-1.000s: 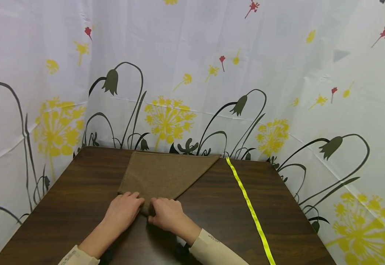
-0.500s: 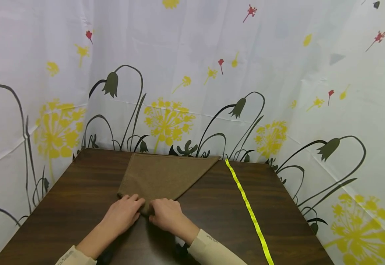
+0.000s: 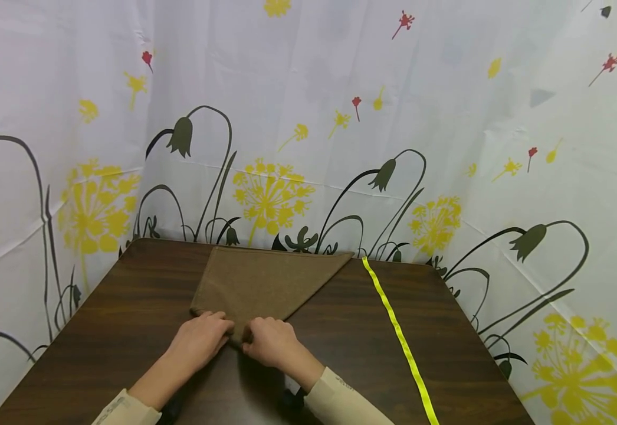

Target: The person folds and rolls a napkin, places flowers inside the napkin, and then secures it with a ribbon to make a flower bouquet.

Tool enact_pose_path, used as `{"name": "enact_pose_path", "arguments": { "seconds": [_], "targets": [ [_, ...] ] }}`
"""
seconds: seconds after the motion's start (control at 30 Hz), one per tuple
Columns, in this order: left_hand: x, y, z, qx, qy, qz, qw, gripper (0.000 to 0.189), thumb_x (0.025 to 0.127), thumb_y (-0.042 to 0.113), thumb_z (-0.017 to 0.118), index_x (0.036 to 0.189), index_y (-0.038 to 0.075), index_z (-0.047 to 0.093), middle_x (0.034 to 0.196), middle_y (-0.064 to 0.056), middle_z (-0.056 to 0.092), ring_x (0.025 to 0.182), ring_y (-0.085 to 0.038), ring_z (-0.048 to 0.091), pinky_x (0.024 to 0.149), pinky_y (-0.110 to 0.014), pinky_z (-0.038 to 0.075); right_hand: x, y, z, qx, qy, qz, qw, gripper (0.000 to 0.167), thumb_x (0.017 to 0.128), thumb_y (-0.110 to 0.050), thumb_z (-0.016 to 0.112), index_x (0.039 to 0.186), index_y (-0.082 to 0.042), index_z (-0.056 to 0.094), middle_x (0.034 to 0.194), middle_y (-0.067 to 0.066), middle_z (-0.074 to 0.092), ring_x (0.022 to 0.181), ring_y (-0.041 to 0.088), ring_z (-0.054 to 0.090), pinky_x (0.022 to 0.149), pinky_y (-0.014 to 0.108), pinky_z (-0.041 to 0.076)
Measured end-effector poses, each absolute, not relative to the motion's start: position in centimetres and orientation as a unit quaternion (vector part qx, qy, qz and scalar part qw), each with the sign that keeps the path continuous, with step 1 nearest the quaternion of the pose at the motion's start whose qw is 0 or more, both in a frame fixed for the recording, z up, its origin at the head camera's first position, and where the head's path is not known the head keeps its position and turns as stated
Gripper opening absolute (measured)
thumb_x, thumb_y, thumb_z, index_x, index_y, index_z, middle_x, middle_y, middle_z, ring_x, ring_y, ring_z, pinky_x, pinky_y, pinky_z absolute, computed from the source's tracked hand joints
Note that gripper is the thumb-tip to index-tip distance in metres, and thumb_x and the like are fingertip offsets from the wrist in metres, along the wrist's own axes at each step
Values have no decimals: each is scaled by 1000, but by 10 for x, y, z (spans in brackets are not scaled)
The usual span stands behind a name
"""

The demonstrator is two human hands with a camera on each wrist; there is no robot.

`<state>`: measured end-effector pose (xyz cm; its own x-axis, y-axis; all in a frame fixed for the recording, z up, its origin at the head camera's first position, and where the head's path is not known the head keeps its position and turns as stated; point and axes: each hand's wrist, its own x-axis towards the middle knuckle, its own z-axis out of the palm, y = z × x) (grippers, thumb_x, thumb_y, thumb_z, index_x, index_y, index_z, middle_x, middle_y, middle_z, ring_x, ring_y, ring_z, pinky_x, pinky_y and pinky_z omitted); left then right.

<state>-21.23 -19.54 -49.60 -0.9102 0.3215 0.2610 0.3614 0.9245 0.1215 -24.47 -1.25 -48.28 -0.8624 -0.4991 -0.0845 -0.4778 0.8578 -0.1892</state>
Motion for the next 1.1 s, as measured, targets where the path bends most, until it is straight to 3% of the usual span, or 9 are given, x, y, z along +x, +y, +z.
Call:
{"name": "enact_pose_path", "arguments": {
  "seconds": [0.23,0.5,0.77,1.1],
  "targets": [
    [-215,-194,-493,-167,-975,-86,118,14,89,12,88,90,22,79,84,5,64,75,-20,63,60,-38,55,-250,-13,-482,-257,963,-77,37,10,97,-42,81,96,-34,76,87,-16,72,67,6,61,54,30,47],
    [-217,-193,-493,-174,-974,-80,117,13,88,13,88,89,22,79,83,5,65,72,-21,64,59,-39,55,-252,-13,-487,-266,962,-57,29,8,98,-40,80,96,-33,76,90,-15,69,70,5,62,56,30,48],
    [-218,-198,-493,-179,-970,-43,157,20,81,16,94,92,21,80,91,3,71,85,-24,71,81,-51,59,-251,-12,-489,-271,961,-58,21,8,100,-37,77,93,-32,77,88,-16,68,69,3,60,56,29,47],
    [-220,-193,-503,-156,-967,-48,196,13,87,10,87,85,19,79,83,-1,66,73,-29,68,61,-43,56,-255,-12,-488,-251,966,-59,36,6,101,-35,75,103,-35,80,93,-15,76,72,8,67,57,32,51]
  ]
}}
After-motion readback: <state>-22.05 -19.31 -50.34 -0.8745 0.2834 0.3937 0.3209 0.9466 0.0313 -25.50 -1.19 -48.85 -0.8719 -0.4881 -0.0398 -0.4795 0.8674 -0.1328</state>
